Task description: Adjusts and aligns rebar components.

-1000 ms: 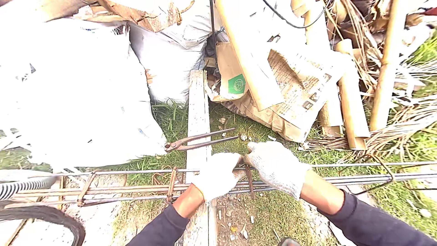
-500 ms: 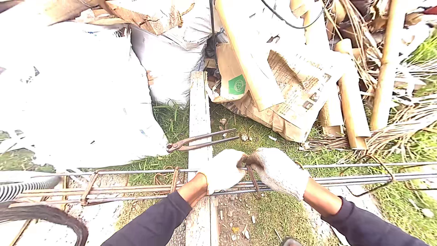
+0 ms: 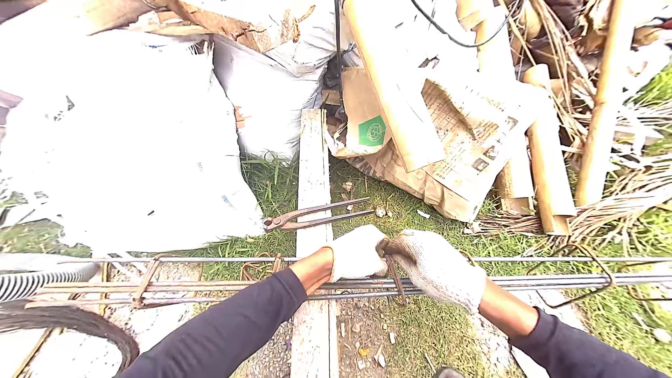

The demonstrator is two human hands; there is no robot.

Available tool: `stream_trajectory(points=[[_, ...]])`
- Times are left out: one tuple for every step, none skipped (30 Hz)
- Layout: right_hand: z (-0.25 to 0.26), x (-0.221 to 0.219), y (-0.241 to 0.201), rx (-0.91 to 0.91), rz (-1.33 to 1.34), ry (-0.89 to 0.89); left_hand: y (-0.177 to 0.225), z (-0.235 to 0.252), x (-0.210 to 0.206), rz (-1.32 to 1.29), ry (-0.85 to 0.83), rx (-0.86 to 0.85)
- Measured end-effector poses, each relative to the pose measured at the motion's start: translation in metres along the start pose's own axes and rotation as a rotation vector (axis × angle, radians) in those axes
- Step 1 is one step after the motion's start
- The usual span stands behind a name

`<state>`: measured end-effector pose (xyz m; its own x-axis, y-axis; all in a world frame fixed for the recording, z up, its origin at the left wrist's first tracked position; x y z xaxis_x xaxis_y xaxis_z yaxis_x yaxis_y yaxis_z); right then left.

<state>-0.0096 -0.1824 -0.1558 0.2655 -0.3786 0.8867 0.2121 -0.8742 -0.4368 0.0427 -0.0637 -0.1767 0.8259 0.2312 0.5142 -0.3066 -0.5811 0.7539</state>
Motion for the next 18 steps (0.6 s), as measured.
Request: stream_trajectory(points=[[0.001,0.000,0.000,-0.011,0.001,-0.041,-0.001,-0.001,0.000,-0.037,-0.015,0.000],[0.001,0.000,0.001,-0.012,-0.002,-0.065,-0.005,-0.001,-0.001,-0.071,-0.019,-0.013],[0.001,0.001,0.002,-0.001,0.002,-0.067,-0.010,0.000,-0.001,-0.095,-0.014,-0.033],[0.000,0.002,0.004,0.012,0.020,-0.063,-0.013,0.001,-0.002,-0.113,-0.008,-0.044],[-0.001,0.003,0.005,0.029,0.051,-0.043,-0.014,0.001,-0.001,-0.126,-0.003,-0.052],[-0.002,0.006,0.006,0.041,0.095,-0.013,-0.015,0.001,-0.001,-0.137,-0.006,-0.054],[-0.003,0.008,0.008,0.041,0.141,0.019,-0.015,0.000,-0.001,-0.148,-0.005,-0.054],[-0.003,0.011,0.011,0.023,0.184,0.037,-0.015,0.000,-0.001,-0.156,-0.004,-0.053],[-0.003,0.013,0.014,0.006,0.219,0.045,-0.015,-0.001,-0.001,-0.166,-0.011,-0.053],[-0.003,0.013,0.017,-0.011,0.246,0.046,-0.015,-0.001,-0.001,-0.172,-0.013,-0.056],[-0.003,0.014,0.017,-0.018,0.256,0.045,-0.015,-0.001,-0.001,-0.171,-0.011,-0.056],[-0.004,0.015,0.017,-0.028,0.251,0.036,-0.013,-0.002,0.000,-0.154,-0.008,-0.048],[-0.004,0.015,0.017,-0.031,0.242,0.025,-0.009,-0.004,0.000,-0.123,0.005,-0.036],[-0.004,0.014,0.016,-0.025,0.241,0.014,-0.003,-0.005,0.001,-0.068,0.023,-0.018],[-0.005,0.015,0.015,-0.006,0.235,0.010,0.001,-0.006,0.000,0.016,0.040,0.009],[-0.005,0.015,0.013,0.026,0.216,0.014,0.004,-0.006,-0.001,0.100,0.050,0.038],[-0.005,0.016,0.011,0.054,0.183,0.013,0.006,-0.006,-0.003,0.170,0.057,0.055],[-0.006,0.017,0.010,0.073,0.141,0.007,0.006,-0.006,-0.004,0.213,0.065,0.062]])
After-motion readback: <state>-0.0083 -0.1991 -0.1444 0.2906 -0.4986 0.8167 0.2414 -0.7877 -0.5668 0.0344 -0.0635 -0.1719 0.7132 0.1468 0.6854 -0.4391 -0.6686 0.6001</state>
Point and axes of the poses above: each hand's wrist, its own z-axis towards the middle knuckle, its own x-axis out of the back of the hand, y = z × x, the point moved 6 cm from there along z, towards the middle knuckle, and after that the axes turned 1 degree about -z, right-handed, at the moved point
